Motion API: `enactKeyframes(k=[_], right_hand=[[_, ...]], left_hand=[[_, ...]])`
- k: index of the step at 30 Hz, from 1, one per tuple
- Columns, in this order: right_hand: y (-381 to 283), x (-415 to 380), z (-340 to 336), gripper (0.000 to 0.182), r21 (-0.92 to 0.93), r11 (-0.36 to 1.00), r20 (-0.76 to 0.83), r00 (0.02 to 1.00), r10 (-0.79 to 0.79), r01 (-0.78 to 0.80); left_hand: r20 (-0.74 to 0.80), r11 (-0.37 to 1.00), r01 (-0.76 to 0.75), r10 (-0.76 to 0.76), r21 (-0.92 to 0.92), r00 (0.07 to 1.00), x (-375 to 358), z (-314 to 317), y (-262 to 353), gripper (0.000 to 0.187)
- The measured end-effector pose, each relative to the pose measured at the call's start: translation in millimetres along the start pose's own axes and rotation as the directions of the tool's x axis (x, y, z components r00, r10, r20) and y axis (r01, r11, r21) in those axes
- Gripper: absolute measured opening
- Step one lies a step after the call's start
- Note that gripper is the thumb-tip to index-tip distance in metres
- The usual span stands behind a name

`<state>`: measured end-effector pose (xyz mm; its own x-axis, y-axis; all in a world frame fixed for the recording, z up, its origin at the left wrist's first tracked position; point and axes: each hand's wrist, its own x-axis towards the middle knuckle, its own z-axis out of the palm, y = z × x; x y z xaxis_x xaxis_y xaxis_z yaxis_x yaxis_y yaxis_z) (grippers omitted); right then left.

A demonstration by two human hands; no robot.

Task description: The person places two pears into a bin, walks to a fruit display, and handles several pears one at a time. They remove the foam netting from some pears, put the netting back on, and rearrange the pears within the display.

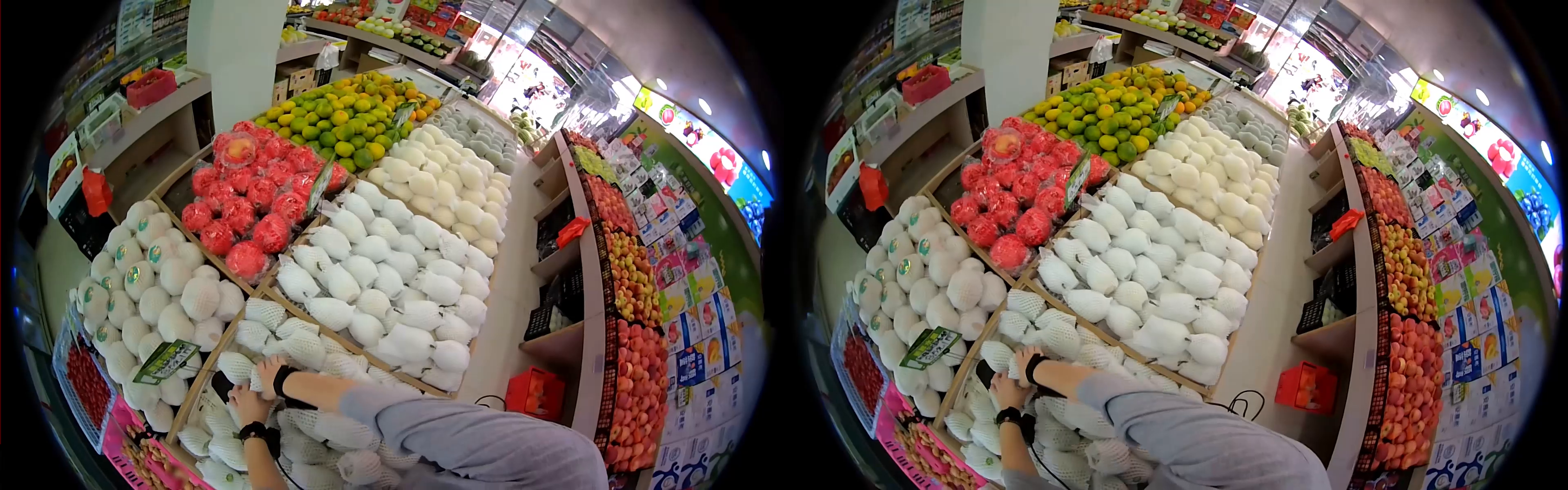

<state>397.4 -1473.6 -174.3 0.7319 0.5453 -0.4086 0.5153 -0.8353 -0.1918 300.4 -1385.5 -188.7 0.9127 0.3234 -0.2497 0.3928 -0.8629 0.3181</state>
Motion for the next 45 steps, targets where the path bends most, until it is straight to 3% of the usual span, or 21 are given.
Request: enactKeyframes(k=[1, 2, 3, 4, 5, 6, 7, 12, 18, 19, 22, 23, 25, 29, 32, 34, 36, 38, 39, 43, 45], right_hand=[[-1, 19, 23, 0.058, -0.020, 0.998, -0.091, 0.994, 0.057, -0.059], [-21, -13, -9, 0.054, -0.032, 0.994, -0.157, 0.983, 0.099, -0.106], [5, -22, -49, 0.041, 0.101, 0.953, 0.189, 0.935, -0.301, 0.286], [13, -13, -34, 0.033, 0.101, 0.908, 0.085, 0.906, -0.416, 0.407], [18, -9, -30, 0.031, 0.206, 0.863, 0.156, 0.855, -0.495, 0.461], [14, -9, -31, 0.031, 0.094, 0.924, 0.210, 0.900, -0.382, 0.370], [18, -2, -23, 0.032, 0.108, 0.924, 0.193, 0.904, -0.382, 0.367], [16, 27, -1, 0.039, -0.096, 0.842, 0.077, 0.847, -0.526, 0.531], [24, 32, 13, 0.051, 0.068, 0.905, 0.182, 0.887, -0.425, 0.420], [18, 25, 1, 0.054, 0.063, 0.921, 0.278, 0.880, -0.386, 0.384], [13, 16, -15, 0.058, 0.116, 0.949, 0.276, 0.909, -0.313, 0.292], [14, 19, 2, 0.059, 0.107, 0.973, 0.201, 0.954, -0.221, 0.202], [8, 22, 21, 0.058, -0.031, 0.987, 0.119, 0.981, -0.154, 0.159], [-14, 29, 4, 0.069, -0.173, 0.979, 0.361, 0.932, -0.036, 0.105], [-2, 50, -7, 0.076, -0.050, 0.973, 0.564, 0.810, -0.159, 0.225], [0, 62, -21, 0.078, 0.005, 0.953, 0.567, 0.784, -0.252, 0.303], [-17, 52, -54, 0.081, -0.016, 0.961, 0.335, 0.907, -0.255, 0.276], [-29, 57, -50, 0.084, 0.027, 0.969, 0.093, 0.965, -0.247, 0.245], [-36, 62, -42, 0.085, 0.064, 0.969, -0.030, 0.971, -0.236, 0.238], [-48, 59, -6, 0.083, -0.124, 0.964, -0.155, 0.955, -0.252, 0.234], [-42, 67, -3, 0.084, -0.141, 0.957, -0.109, 0.956, -0.271, 0.255]], left_hand=[[-0.066, 1.000, -0.001, 0.000, -0.026, 0.998, 1, 2, -2, 0.062], [-0.114, 0.999, 0.019, -0.025, -0.049, 0.993, -1, 5, -4, 0.062], [-0.002, 0.999, 0.012, -0.012, -0.033, 1.000, 7, 11, -15, 0.061], [-0.065, 0.997, -0.067, 0.065, -0.028, 0.996, 3, -3, -4, 0.056], [-0.059, 0.995, -0.004, -0.001, -0.095, 0.998, 0, -6, -1, 0.051], [-0.055, 0.994, 0.026, -0.032, -0.104, 0.998, 2, -5, -3, 0.050], [-0.054, 0.994, 0.044, -0.050, -0.102, 0.997, -1, -5, 0, 0.049], [-0.058, 0.983, 0.135, -0.144, -0.125, 0.988, -1, -3, 1, 0.045], [0.003, 0.974, 0.173, -0.175, -0.146, 0.985, -8, -14, 1, 0.045], [0.019, 0.973, 0.174, -0.173, -0.152, 0.985, -9, -16, 1, 0.045], [0.035, 0.975, 0.166, -0.163, -0.147, 0.986, -13, -18, -2, 0.044], [0.030, 0.978, 0.159, -0.156, -0.138, 0.987, -14, -16, -3, 0.044], [0.024, 0.983, 0.142, -0.140, -0.115, 0.990, -17, -16, -6, 0.045], [0.012, 0.989, 0.100, -0.099, -0.108, 0.995, -19, -12, -10, 0.046], [-0.017, 0.983, 0.069, -0.073, -0.169, 0.997, -18, -10, -13, 0.051], [-0.056, 0.973, 0.043, -0.057, -0.227, 0.997, -15, -7, -16, 0.058], [-0.126, 0.966, 0.038, -0.073, -0.256, 0.989, -15, -4, -16, 0.066], [-0.230, 0.968, 0.054, -0.113, -0.247, 0.967, -16, -13, -12, 0.075], [-0.276, 0.974, 0.176, -0.210, -0.143, 0.938, -17, -17, -6, 0.084], [-0.022, 0.956, 0.294, -0.294, -0.006, 0.956, -21, -19, -3, 0.087], [0.036, 0.957, 0.287, -0.285, -0.043, 0.958, -20, -16, -7, 0.086]])
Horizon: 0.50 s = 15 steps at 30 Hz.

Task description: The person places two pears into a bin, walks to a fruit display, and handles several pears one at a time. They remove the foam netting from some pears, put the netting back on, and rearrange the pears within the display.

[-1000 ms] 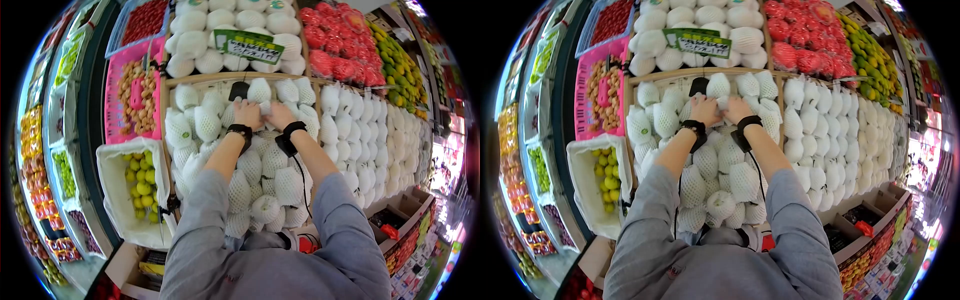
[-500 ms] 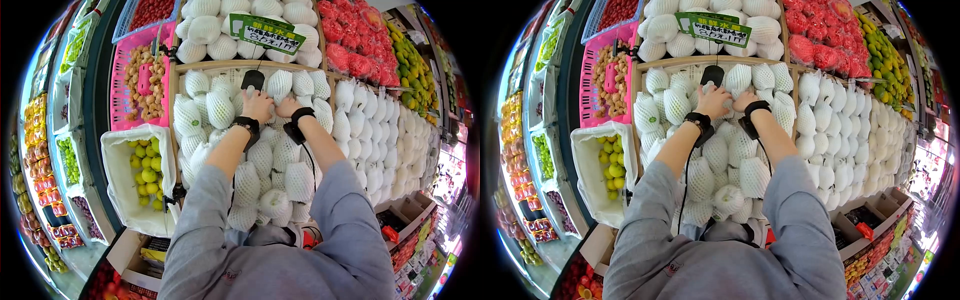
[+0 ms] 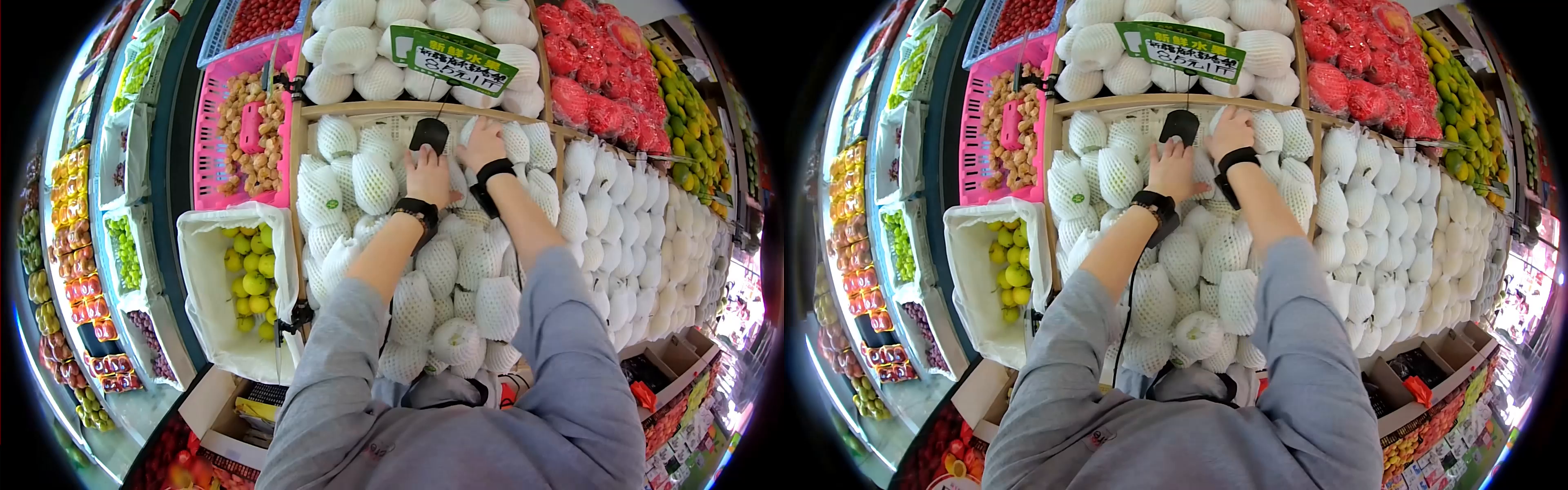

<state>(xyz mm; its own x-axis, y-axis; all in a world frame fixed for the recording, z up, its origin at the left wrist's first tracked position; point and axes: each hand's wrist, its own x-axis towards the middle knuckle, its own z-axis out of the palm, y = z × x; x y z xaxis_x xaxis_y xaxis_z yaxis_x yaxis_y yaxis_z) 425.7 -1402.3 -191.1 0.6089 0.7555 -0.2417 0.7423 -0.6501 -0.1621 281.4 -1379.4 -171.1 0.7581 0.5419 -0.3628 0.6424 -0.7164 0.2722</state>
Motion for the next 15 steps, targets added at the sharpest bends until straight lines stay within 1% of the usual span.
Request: enactKeyframes(k=[3, 5, 6, 7, 8, 9, 10, 11, 12, 13, 14, 15], right_hand=[[11, 2, 9, 0.077, -0.155, 0.986, 0.080, 0.996, -0.045, 0.057], [7, -1, 14, 0.072, -0.371, 0.926, 0.107, 0.994, -0.031, 0.069], [5, 1, 16, 0.069, -0.474, 0.877, 0.126, 0.992, -0.017, 0.076], [10, 4, 14, 0.070, -0.390, 0.915, 0.161, 0.986, -0.046, 0.107], [19, 4, 8, 0.070, -0.248, 0.959, 0.143, 0.984, -0.106, 0.139], [28, 5, 2, 0.071, -0.104, 0.980, 0.115, 0.981, -0.158, 0.170], [32, 9, -21, 0.073, 0.046, 0.983, 0.237, 0.954, -0.185, 0.179], [36, 9, -48, 0.074, 0.195, 0.966, 0.357, 0.905, -0.231, 0.169], [52, -2, -62, 0.064, 0.194, 0.886, 0.109, 0.888, -0.446, 0.421], [55, -26, -99, 0.057, 0.232, 0.835, 0.062, 0.849, -0.525, 0.499], [52, -63, -133, 0.051, 0.271, 0.908, 0.121, 0.924, -0.362, 0.320], [65, -88, -138, 0.052, 0.239, 0.908, 0.117, 0.918, -0.379, 0.345]], left_hand=[[0.003, 0.999, -0.013, 0.013, -0.032, 1.000, 4, 7, -5, 0.086], [0.009, 0.998, -0.033, 0.033, -0.061, 0.999, 0, -2, -4, 0.088], [0.021, 0.991, -0.066, 0.069, -0.118, 0.997, 1, -7, -9, 0.090], [0.045, 0.977, -0.075, 0.086, -0.200, 0.995, 5, -17, -14, 0.088], [-0.017, 0.946, -0.099, 0.098, -0.308, 0.995, 5, -35, -19, 0.083], [-0.017, 0.919, -0.085, 0.086, -0.384, 0.996, 1, -51, -25, 0.076], [-0.013, 0.864, -0.079, 0.084, -0.498, 0.996, -6, -71, -30, 0.070], [-0.091, 0.864, -0.175, 0.150, -0.472, 0.984, -2, -74, -44, 0.064], [-0.099, 0.884, -0.184, 0.156, -0.431, 0.983, -28, -113, -38, 0.058], [-0.171, 0.875, -0.246, 0.190, -0.417, 0.967, -36, -119, -46, 0.054], [-0.240, 0.868, -0.286, 0.200, -0.406, 0.950, -51, -124, -52, 0.049], [-0.260, 0.933, -0.213, 0.138, -0.289, 0.956, -78, -140, -44, 0.042]])
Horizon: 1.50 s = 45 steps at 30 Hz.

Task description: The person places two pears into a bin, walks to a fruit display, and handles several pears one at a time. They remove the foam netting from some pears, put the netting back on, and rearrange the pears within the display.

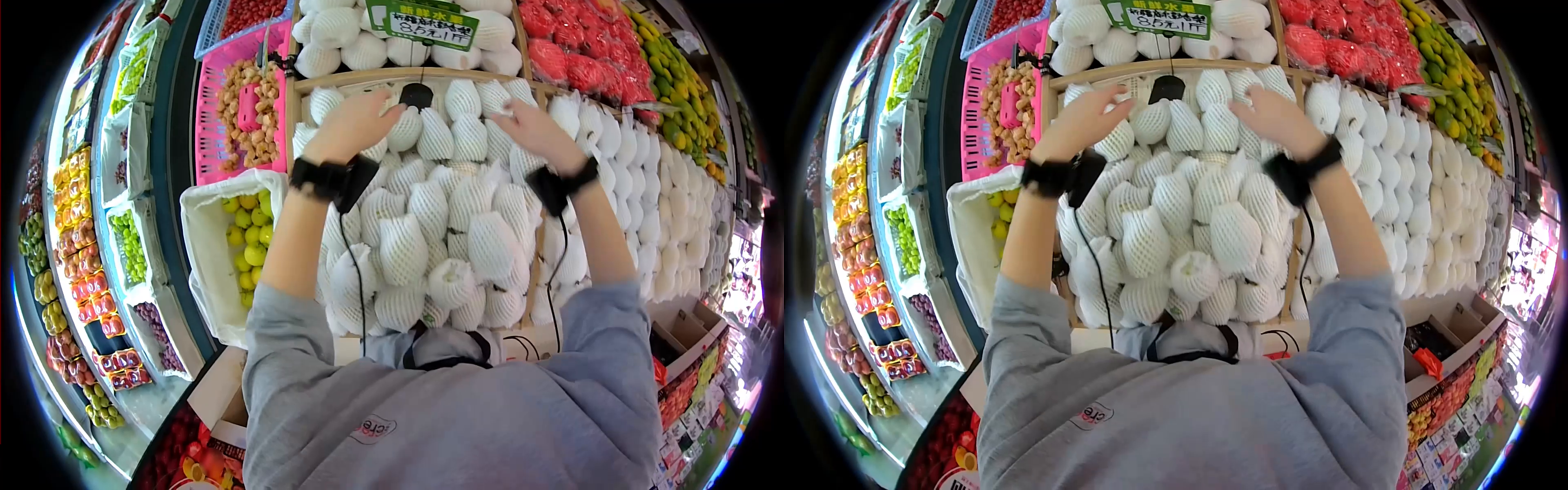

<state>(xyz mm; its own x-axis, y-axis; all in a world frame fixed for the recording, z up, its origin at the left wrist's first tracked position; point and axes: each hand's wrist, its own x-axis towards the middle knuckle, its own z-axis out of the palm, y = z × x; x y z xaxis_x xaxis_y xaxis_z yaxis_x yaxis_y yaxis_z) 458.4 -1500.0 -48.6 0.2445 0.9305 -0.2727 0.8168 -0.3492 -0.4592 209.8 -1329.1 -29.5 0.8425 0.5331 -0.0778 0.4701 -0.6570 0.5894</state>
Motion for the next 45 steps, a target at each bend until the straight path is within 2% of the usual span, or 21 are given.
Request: enactKeyframes(k=[1, 2, 4, 9, 11, 16, 17, 19, 21, 25, 27, 28, 29, 30, 31, 32, 35, 37, 40, 41, 45], right_hand=[[-21, -42, -8, 0.054, 0.008, 1.000, 0.017, 1.000, -0.007, 0.007], [-55, -78, -20, 0.060, -0.010, 0.992, 0.141, 0.982, 0.129, -0.128], [-75, -133, 2, 0.065, 0.003, 0.997, 0.033, 0.996, 0.082, -0.082], [-93, -167, 82, 0.074, -0.095, 0.982, -0.049, 0.986, 0.161, -0.166], [-89, -167, 83, 0.076, -0.061, 0.978, -0.064, 0.979, 0.195, -0.199], [-83, -173, 89, 0.077, 0.035, 0.985, -0.116, 0.978, 0.172, -0.169], [-84, -173, 87, 0.076, 0.067, 0.981, -0.120, 0.975, 0.189, -0.182], [-80, -175, 90, 0.076, 0.097, 0.978, -0.163, 0.967, 0.197, -0.183], [-82, -176, 89, 0.081, 0.140, 0.963, -0.105, 0.964, 0.245, -0.229], [-82, -176, 94, 0.078, 0.126, 0.964, -0.150, 0.956, 0.251, -0.234], [-79, -175, 96, 0.077, 0.113, 0.969, -0.148, 0.960, 0.237, -0.222], [-77, -174, 97, 0.077, 0.107, 0.971, -0.146, 0.962, 0.230, -0.216], [-72, -174, 98, 0.078, 0.101, 0.973, -0.143, 0.965, 0.219, -0.206], [-67, -172, 94, 0.079, 0.125, 0.971, -0.114, 0.969, 0.218, -0.204], [-60, -171, 91, 0.080, 0.150, 0.968, -0.084, 0.972, 0.217, -0.203], [-54, -169, 88, 0.081, 0.174, 0.963, -0.055, 0.975, 0.216, -0.204], [-41, -156, 61, 0.077, 0.448, 0.858, 0.072, 0.966, 0.247, -0.252], [-26, -137, 41, 0.075, 0.562, 0.785, 0.090, 0.963, 0.255, -0.261], [-71, -102, -2, 0.067, 0.591, 0.759, 0.083, 0.957, 0.279, -0.273], [-69, -73, 1, 0.065, 0.604, 0.767, 0.045, 0.970, 0.237, -0.215], [-14, 68, 75, 0.088, 0.530, 0.846, -0.149, 0.976, 0.161, -0.059]], left_hand=[[-0.060, 0.988, 0.052, -0.043, 0.148, 0.997, -23, -17, 20, 0.037], [-0.103, 0.947, 0.129, -0.103, 0.294, 0.989, -42, -22, 31, 0.034], [-0.146, 0.923, 0.213, -0.174, 0.320, 0.974, -76, -36, 58, 0.035], [-0.148, 0.976, 0.218, -0.212, 0.024, 0.966, -69, -57, 36, 0.038], [-0.227, 0.985, 0.110, -0.138, -0.130, 0.964, -45, -61, 5, 0.036], [-0.335, 0.968, 0.106, -0.180, -0.227, 0.925, -25, -80, 12, 0.040], [-0.505, 0.974, -0.009, -0.110, -0.227, 0.856, -26, -80, 15, 0.035], [-0.621, 0.977, -0.092, -0.049, -0.192, 0.782, -34, -91, 19, 0.030], [-0.724, 0.975, -0.141, -0.028, -0.172, 0.689, -70, -109, 53, 0.026], [-0.820, 0.956, -0.189, -0.079, -0.223, 0.566, -179, -135, 146, 0.018], [-0.836, 0.879, -0.359, -0.076, -0.313, 0.543, -233, -129, 154, 0.017], [-0.778, 0.837, -0.429, 0.006, -0.340, 0.628, -253, -131, 146, 0.021], [-0.709, 0.916, -0.165, -0.160, -0.366, 0.687, -269, -123, 147, 0.028], [-0.507, 0.971, 0.067, -0.178, -0.230, 0.843, -280, -119, 137, 0.033], [-0.325, 0.928, 0.243, -0.331, -0.282, 0.886, -283, -108, 132, 0.038], [-0.221, 0.932, 0.294, -0.339, -0.210, 0.914, -285, -91, 119, 0.044], [-0.067, 0.968, 0.247, -0.244, 0.038, 0.968, -299, -14, 61, 0.065], [-0.032, 0.979, 0.202, -0.203, -0.025, 0.979, -302, 21, 49, 0.079], [0.001, 0.981, 0.146, -0.147, -0.126, 0.989, -297, 46, 44, 0.078], [0.000, 0.979, 0.144, -0.145, -0.144, 0.989, -295, 49, 42, 0.077], [-0.004, 0.947, 0.177, -0.185, -0.266, 0.983, -288, 53, 34, 0.073]])
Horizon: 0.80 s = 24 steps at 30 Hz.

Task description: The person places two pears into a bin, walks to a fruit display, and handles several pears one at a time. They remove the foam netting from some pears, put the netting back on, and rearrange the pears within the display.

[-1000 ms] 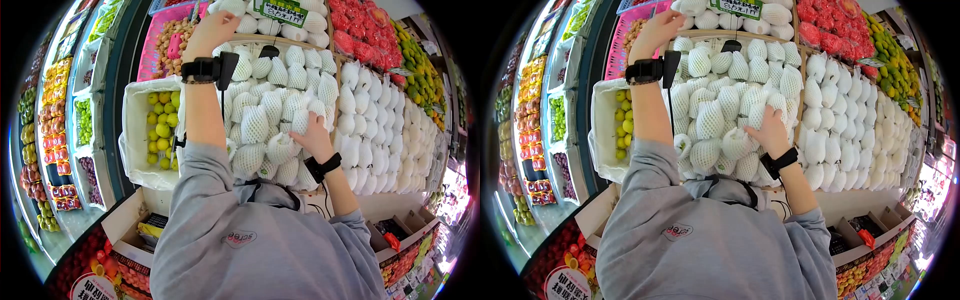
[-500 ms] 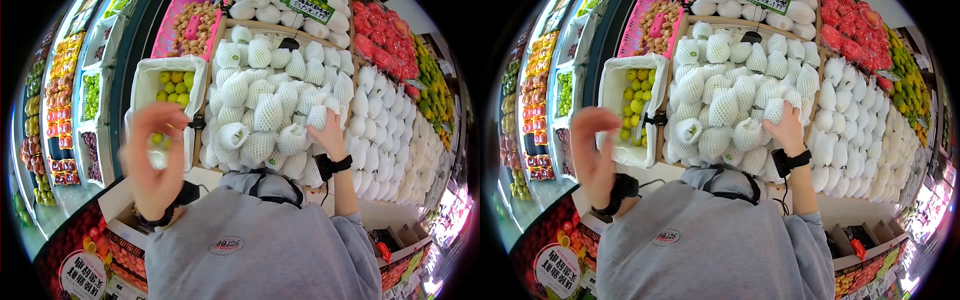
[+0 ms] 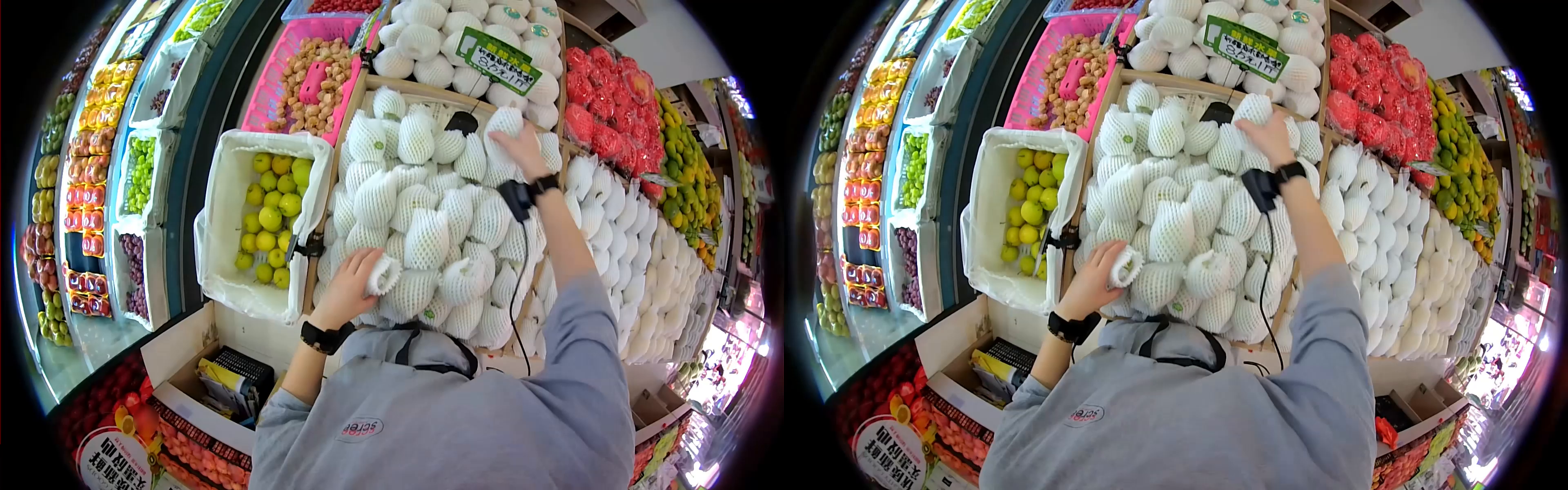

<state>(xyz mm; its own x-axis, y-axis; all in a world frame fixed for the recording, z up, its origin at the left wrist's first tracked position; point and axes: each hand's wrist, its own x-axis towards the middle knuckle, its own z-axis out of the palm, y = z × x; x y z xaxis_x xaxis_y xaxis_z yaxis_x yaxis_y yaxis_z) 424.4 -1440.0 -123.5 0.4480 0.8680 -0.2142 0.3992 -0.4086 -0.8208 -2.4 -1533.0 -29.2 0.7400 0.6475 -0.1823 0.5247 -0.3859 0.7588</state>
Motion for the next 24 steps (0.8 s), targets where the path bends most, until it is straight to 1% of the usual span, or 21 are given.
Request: enactKeyframes(k=[2, 3, 5, 7, 8, 9, 10, 11, 12, 13, 14, 15, 16, 18, 19, 20, 21, 23, 24], right_hand=[[6, 27, 21, 0.087, -0.093, 0.994, -0.136, 0.990, 0.045, -0.058], [6, 35, 37, 0.087, -0.166, 0.975, -0.191, 0.975, 0.115, -0.148], [-7, 37, 62, 0.087, -0.213, 0.950, -0.223, 0.958, 0.180, -0.228], [-22, 33, 71, 0.087, -0.178, 0.961, -0.175, 0.968, 0.179, -0.210], [-34, 24, 69, 0.092, -0.146, 0.984, -0.112, 0.990, 0.083, -0.099], [-42, 25, 67, 0.089, -0.115, 0.986, -0.142, 0.984, 0.103, -0.120], [-46, 23, 65, 0.085, -0.084, 0.986, -0.171, 0.977, 0.128, -0.144], [-44, 21, 66, 0.082, -0.053, 0.984, -0.199, 0.967, 0.158, -0.171], [7, 44, 73, 0.080, 0.051, 0.993, -0.232, 0.966, 0.116, -0.107], [9, 40, 73, 0.079, -0.007, 0.986, -0.282, 0.946, 0.159, -0.167], [7, 34, 74, 0.079, -0.062, 0.972, -0.336, 0.922, 0.193, -0.226], [5, 32, 73, 0.078, -0.113, 0.951, -0.392, 0.893, 0.222, -0.286], [21, 36, 83, 0.074, -0.160, 0.970, -0.425, 0.899, 0.101, -0.184], [25, 37, 97, 0.070, -0.314, 0.946, -0.493, 0.865, -0.093, -0.078], [23, 33, 106, 0.068, -0.390, 0.920, -0.512, 0.839, -0.184, -0.036], [6, 29, 107, 0.065, -0.470, 0.862, -0.482, 0.873, -0.072, -0.188], [8, 31, 107, 0.065, -0.529, 0.824, -0.430, 0.901, -0.055, -0.203], [11, 38, 105, 0.066, -0.645, 0.734, -0.323, 0.946, -0.013, -0.211], [11, 41, 100, 0.064, -0.670, 0.711, -0.267, 0.963, 0.037, -0.213]], left_hand=[[-0.012, 0.997, 0.039, -0.040, -0.063, 0.999, 1, -1, 0, 0.072], [-0.038, 0.991, 0.075, -0.080, -0.111, 0.996, 1, -2, -1, 0.071], [-0.090, 0.968, 0.136, -0.158, -0.213, 0.983, 1, -5, -3, 0.071], [-0.154, 0.860, 0.163, -0.267, -0.484, 0.951, 10, -18, 3, 0.068], [-0.176, 0.773, 0.151, -0.321, -0.616, 0.931, 18, -25, 7, 0.066], [-0.197, 0.673, 0.120, -0.374, -0.730, 0.906, 26, -32, 11, 0.064], [-0.177, 0.593, 0.128, -0.429, -0.795, 0.886, 40, -41, 11, 0.063], [-0.171, 0.551, 0.124, -0.453, -0.825, 0.875, 60, -52, 19, 0.063], [-0.165, 0.508, 0.118, -0.478, -0.854, 0.863, 79, -64, 26, 0.062], [-0.186, 0.513, 0.094, -0.467, -0.853, 0.864, 108, -71, 35, 0.061], [-0.249, 0.573, 0.011, -0.372, -0.820, 0.894, 136, -72, 32, 0.053], [-0.275, 0.581, -0.048, -0.309, -0.813, 0.911, 165, -72, 32, 0.051], [-0.300, 0.583, -0.108, -0.244, -0.805, 0.922, 193, -73, 31, 0.049], [-0.300, 0.618, -0.123, -0.190, -0.776, 0.935, 252, -70, 24, 0.056], [-0.292, 0.713, -0.082, -0.177, -0.697, 0.940, 277, -61, 11, 0.059], [-0.284, 0.796, -0.042, -0.165, -0.604, 0.945, 302, -52, -2, 0.063], [-0.272, 0.880, 0.021, -0.169, -0.475, 0.947, 324, -43, -14, 0.067], [-0.222, 0.950, 0.119, -0.187, -0.289, 0.957, 348, -28, -23, 0.073], [-0.180, 0.957, 0.157, -0.203, -0.244, 0.962, 358, -21, -28, 0.074]])
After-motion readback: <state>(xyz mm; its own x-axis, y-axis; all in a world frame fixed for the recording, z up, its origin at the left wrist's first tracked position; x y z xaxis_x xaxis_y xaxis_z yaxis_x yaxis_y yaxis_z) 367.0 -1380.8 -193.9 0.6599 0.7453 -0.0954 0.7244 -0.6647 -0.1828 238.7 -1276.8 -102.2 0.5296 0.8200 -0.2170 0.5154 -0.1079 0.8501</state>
